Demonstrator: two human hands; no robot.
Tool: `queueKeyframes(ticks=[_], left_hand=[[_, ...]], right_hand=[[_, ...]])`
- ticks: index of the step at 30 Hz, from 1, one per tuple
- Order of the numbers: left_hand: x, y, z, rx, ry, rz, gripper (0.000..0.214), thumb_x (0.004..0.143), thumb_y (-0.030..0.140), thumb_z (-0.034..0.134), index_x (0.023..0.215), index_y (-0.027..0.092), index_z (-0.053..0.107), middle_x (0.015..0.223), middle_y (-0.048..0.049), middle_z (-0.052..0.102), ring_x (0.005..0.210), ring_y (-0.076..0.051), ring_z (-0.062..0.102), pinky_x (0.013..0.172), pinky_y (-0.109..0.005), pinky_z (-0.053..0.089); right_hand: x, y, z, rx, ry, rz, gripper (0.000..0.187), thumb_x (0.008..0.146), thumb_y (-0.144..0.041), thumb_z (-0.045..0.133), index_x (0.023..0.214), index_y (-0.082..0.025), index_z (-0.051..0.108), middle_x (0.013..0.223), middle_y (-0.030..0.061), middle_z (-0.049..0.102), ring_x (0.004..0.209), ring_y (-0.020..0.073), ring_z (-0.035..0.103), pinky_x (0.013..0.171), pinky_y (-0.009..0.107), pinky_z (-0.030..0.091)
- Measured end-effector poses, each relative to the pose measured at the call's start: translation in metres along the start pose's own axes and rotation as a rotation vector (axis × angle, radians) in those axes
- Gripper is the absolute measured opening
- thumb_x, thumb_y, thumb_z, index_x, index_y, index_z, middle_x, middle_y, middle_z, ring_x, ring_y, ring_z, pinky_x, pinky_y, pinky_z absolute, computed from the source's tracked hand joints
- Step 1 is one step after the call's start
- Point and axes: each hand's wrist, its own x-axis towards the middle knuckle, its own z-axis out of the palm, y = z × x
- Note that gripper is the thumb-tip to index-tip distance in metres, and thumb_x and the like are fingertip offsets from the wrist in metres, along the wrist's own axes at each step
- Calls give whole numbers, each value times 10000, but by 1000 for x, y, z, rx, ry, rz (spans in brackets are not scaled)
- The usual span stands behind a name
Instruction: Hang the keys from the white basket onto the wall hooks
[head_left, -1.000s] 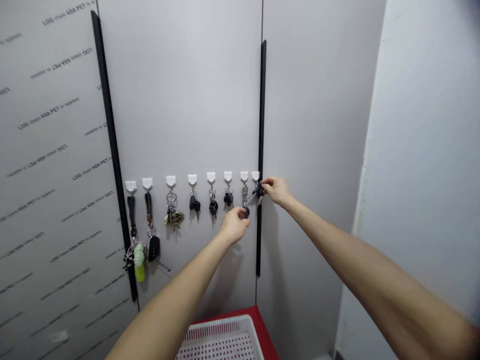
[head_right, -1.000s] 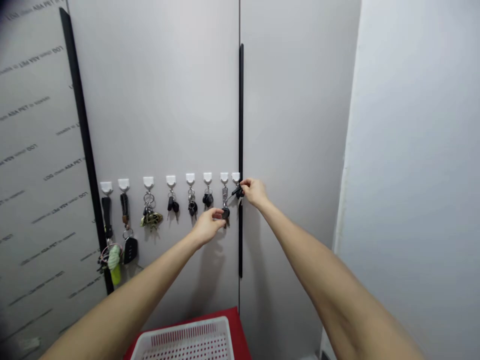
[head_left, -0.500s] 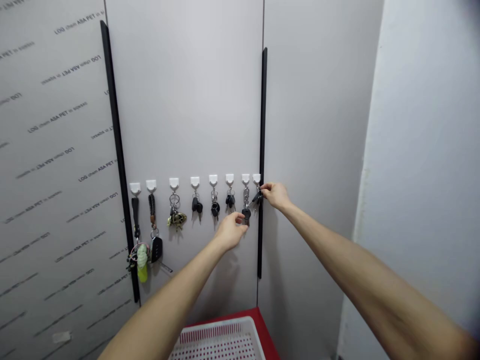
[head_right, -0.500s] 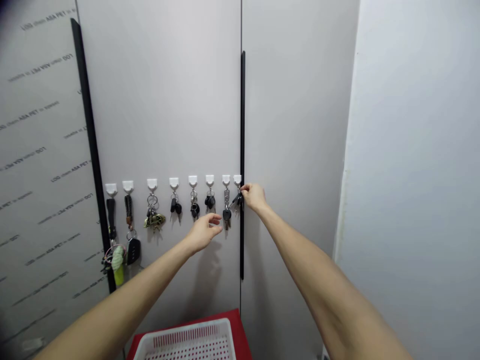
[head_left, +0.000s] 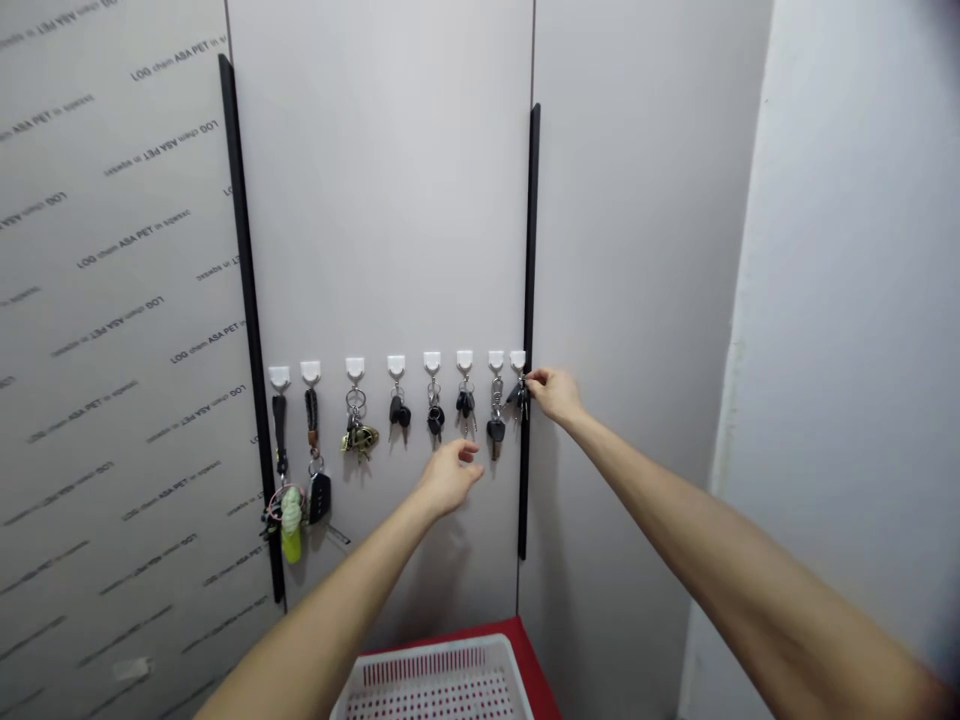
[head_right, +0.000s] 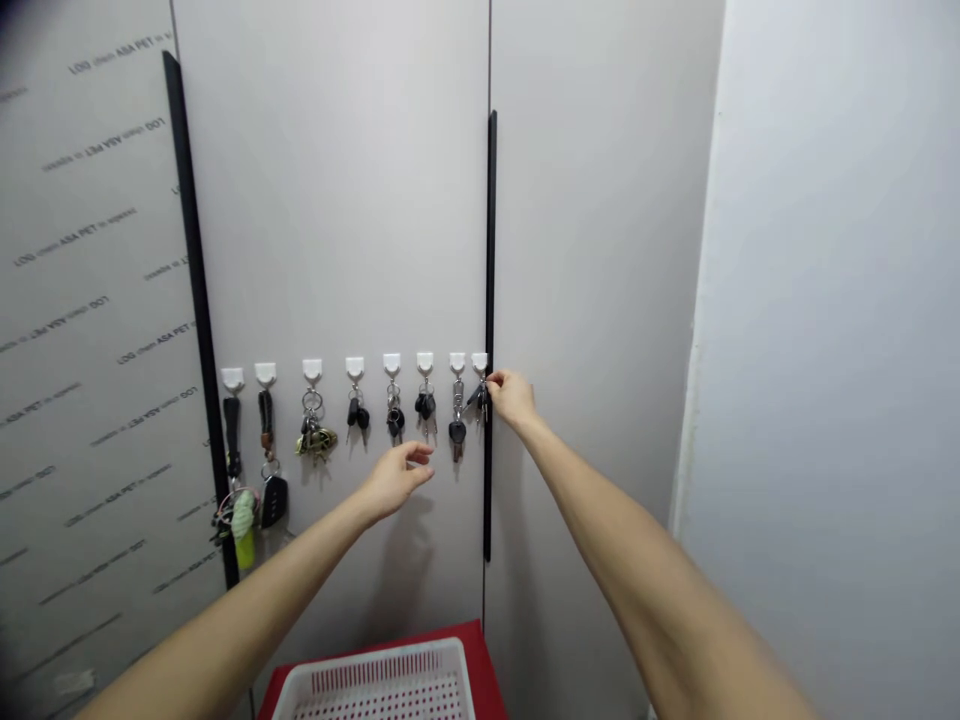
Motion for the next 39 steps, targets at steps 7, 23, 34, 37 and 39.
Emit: queueKeyframes(ticks=[7, 23, 34, 37, 39], left_hand=[[-28, -69, -8, -201, 157, -150, 323, 550, 118, 468, 872, 89, 463, 460, 67, 377, 404, -37, 322, 423, -161, 272], [-76, 3, -92, -478, 365, 374, 728, 596, 101, 472, 1180, 241, 59, 464, 94, 322, 421, -23, 300, 452, -142, 291], [-66, -30, -101, -369, 505, 264, 671, 599, 151, 478, 1162, 240, 122, 507, 81, 377, 456, -36, 372, 505, -165, 336], [-56, -61, -114, -136, 862, 68, 635, 565, 203, 515, 1122, 208, 209, 775, -8, 482, 688, -97, 468, 646, -232, 367], [-48, -79, -119, 70, 1043, -103, 659, 529, 257, 548, 1103, 185, 234, 982, -79, 433, 889, -166, 423, 740, -284, 339]], right_hand=[[-104, 10, 42, 104, -236, -19, 301, 622, -176, 353, 876, -129, 508, 505, -16, 482, 469, 90, 429, 471, 193, 329], [-144, -140, 29, 1052, -408, -317, 721, 649, -133, 430, 1191, -257, -29, 455, -94, 335, 399, 55, 319, 409, 180, 296], [-149, -140, 58, 963, -500, -236, 650, 641, -192, 441, 1190, -201, 93, 460, -93, 347, 401, 40, 325, 425, 171, 303], [-141, -138, 81, 756, -506, -115, 505, 623, -242, 444, 1099, -123, 324, 569, -34, 445, 468, 59, 398, 484, 201, 350], [-132, -142, 95, 629, -428, -96, 446, 614, -264, 446, 1029, -104, 408, 712, 26, 500, 572, 84, 451, 569, 221, 371]])
